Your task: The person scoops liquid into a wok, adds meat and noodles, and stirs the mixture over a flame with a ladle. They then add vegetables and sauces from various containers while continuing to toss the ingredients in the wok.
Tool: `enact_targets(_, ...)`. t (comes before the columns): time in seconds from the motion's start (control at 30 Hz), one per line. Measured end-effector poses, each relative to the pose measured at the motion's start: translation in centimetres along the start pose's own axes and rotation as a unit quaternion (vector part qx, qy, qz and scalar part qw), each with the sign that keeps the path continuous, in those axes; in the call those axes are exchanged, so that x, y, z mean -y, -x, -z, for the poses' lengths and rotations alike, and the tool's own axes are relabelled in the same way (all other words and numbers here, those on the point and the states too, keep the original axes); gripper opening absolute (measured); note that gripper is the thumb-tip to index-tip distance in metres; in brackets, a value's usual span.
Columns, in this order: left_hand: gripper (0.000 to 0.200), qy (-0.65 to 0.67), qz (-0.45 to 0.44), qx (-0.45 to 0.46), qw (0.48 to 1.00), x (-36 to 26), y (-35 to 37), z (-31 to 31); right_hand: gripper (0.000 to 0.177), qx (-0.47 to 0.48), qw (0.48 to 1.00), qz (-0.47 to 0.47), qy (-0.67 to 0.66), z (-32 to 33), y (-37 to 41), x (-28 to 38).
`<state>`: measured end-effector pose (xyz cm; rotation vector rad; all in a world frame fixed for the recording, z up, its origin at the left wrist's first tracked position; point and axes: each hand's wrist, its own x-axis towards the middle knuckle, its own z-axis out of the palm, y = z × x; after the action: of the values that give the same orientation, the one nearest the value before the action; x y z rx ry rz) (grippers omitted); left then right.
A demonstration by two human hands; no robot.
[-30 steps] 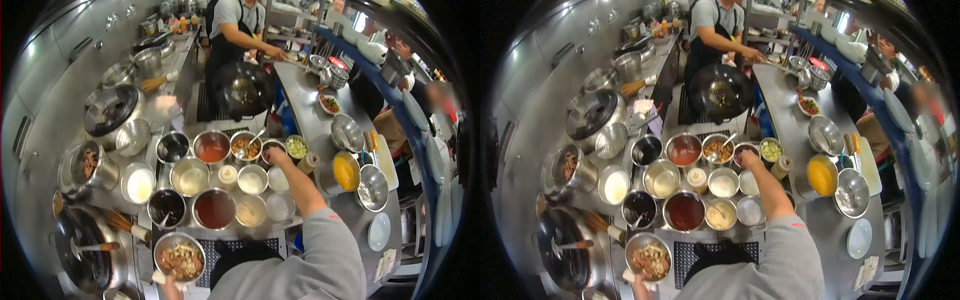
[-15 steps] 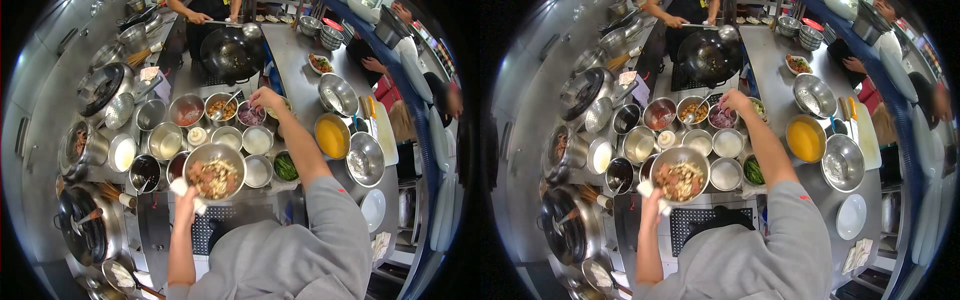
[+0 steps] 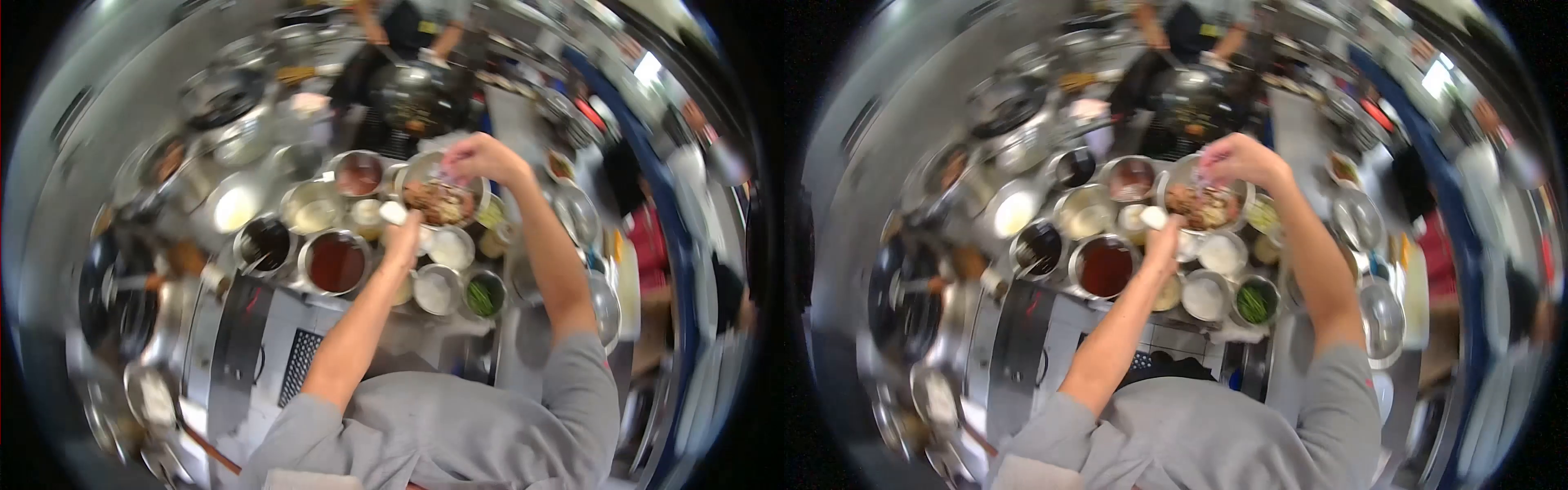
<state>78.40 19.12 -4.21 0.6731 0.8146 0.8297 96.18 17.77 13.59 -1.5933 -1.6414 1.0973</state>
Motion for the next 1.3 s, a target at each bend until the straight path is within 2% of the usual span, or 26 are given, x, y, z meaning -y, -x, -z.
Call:
enact_targets(0.03, 0.022, -0.026, -0.017, -0.011, 0.999, -0.5, 0.4, 1.4, 0.010, 0.004, 1.000, 0.017, 0.001, -1.3, -0.7, 2.4)
enact_targets(0.13, 0.033, -0.058, -0.148, -0.044, 0.986, -5.2, 5.2, 7.2, 0.009, 0.084, 0.993, 0.081, 0.021, -7.5, -5.7, 10.3)
enact_targets(0.2, 0.034, 0.029, -0.203, -0.072, 0.976, -7.1, 8.6, 12.5, 0.011, 0.184, 0.967, 0.139, -0.108, -13.6, -9.7, 14.6)
enact_targets(0.23, 0.032, 0.004, -0.207, -0.110, 0.972, -9.9, 12.6, 15.0, 0.012, 0.221, 0.957, 0.157, -0.100, -17.4, -12.3, 17.0)
enact_targets(0.3, 0.029, 0.022, -0.191, -0.186, 0.963, -9.9, 16.7, 22.7, 0.016, 0.288, 0.921, 0.253, -0.068, -25.4, -16.7, 22.2)
enact_targets(0.37, 0.033, 0.042, -0.229, -0.267, 0.935, -10.2, 22.5, 28.2, 0.017, 0.401, 0.856, 0.289, -0.150, -34.7, -21.1, 26.9)
enact_targets(0.4, 0.036, 0.015, -0.232, -0.329, 0.915, -10.7, 25.4, 29.9, 0.018, 0.345, 0.883, 0.290, -0.131, -38.3, -20.7, 29.8)
enact_targets(0.43, 0.038, 0.011, -0.259, -0.374, 0.891, -10.5, 28.5, 31.7, 0.019, 0.344, 0.873, 0.330, -0.104, -42.7, -22.6, 31.8)
enact_targets(0.47, 0.039, 0.032, -0.221, -0.407, 0.886, -9.9, 31.5, 34.2, 0.020, 0.343, 0.861, 0.367, -0.077, -47.6, -24.8, 33.2)
enact_targets(0.53, 0.041, 0.107, -0.282, -0.466, 0.832, -8.6, 36.4, 36.6, 0.025, 0.280, 0.889, 0.360, 0.039, -55.7, -26.2, 35.5)
enact_targets(0.6, 0.044, 0.147, -0.263, -0.555, 0.775, -9.2, 40.4, 37.2, 0.030, 0.241, 0.804, 0.493, 0.229, -60.9, -28.5, 36.5)
enact_targets(0.63, 0.044, 0.152, -0.272, -0.563, 0.766, -7.6, 42.2, 39.0, 0.029, 0.240, 0.800, 0.510, 0.205, -63.7, -31.1, 36.4)
enact_targets(0.7, 0.043, 0.215, -0.268, -0.595, 0.727, -7.9, 44.7, 39.9, 0.020, 0.165, 0.819, 0.528, 0.154, -65.6, -32.2, 38.1)
enact_targets(0.73, 0.043, 0.215, -0.309, -0.596, 0.709, -7.8, 45.3, 40.9, 0.016, 0.128, 0.820, 0.546, 0.118, -66.8, -33.4, 38.4)
enact_targets(0.8, 0.034, 0.230, -0.317, -0.615, 0.684, -8.3, 45.7, 43.0, 0.017, 0.130, 0.841, 0.521, 0.061, -67.8, -33.8, 39.1)
enact_targets(0.83, 0.035, 0.249, -0.303, -0.607, 0.691, -8.9, 46.0, 44.1, 0.018, 0.130, 0.851, 0.507, 0.034, -68.0, -33.8, 39.2)
enact_targets(0.93, 0.033, 0.314, -0.261, -0.574, 0.710, -13.4, 45.3, 46.1, 0.023, 0.198, 0.767, 0.589, 0.163, -72.0, -37.1, 34.9)
enact_targets(0.97, 0.032, 0.322, -0.258, -0.570, 0.710, -14.3, 44.9, 47.0, 0.026, 0.254, 0.726, 0.600, 0.221, -73.4, -39.3, 32.1)
enact_targets(1.03, 0.032, 0.325, -0.260, -0.559, 0.717, -15.2, 44.7, 48.5, 0.026, 0.242, 0.830, 0.477, 0.158, -69.3, -37.3, 33.7)
enact_targets(1.1, 0.035, 0.321, -0.281, -0.550, 0.718, -15.3, 44.9, 49.0, 0.037, 0.229, 0.817, 0.487, 0.208, -64.7, -36.8, 30.8)
enact_targets(1.17, 0.028, 0.295, -0.301, -0.586, 0.692, -14.8, 45.1, 49.3, 0.064, 0.214, 0.777, 0.394, 0.441, -59.4, -32.6, 25.2)
enact_targets(1.2, 0.025, 0.283, -0.312, -0.605, 0.676, -14.5, 44.8, 49.2, 0.072, 0.220, 0.782, 0.449, 0.372, -57.6, -32.2, 20.8)
enact_targets(1.23, 0.025, 0.284, -0.310, -0.617, 0.665, -15.0, 44.9, 48.5, 0.070, 0.301, 0.847, 0.301, 0.318, -56.3, -31.3, 22.4)
enact_targets(1.27, 0.025, 0.301, -0.293, -0.623, 0.660, -15.6, 45.0, 47.9, 0.067, 0.369, 0.883, 0.140, 0.255, -55.0, -30.1, 24.4)
enact_targets(1.3, 0.024, 0.315, -0.276, -0.629, 0.655, -16.3, 45.2, 47.3, 0.066, 0.378, 0.899, 0.113, 0.190, -54.4, -29.8, 24.4)
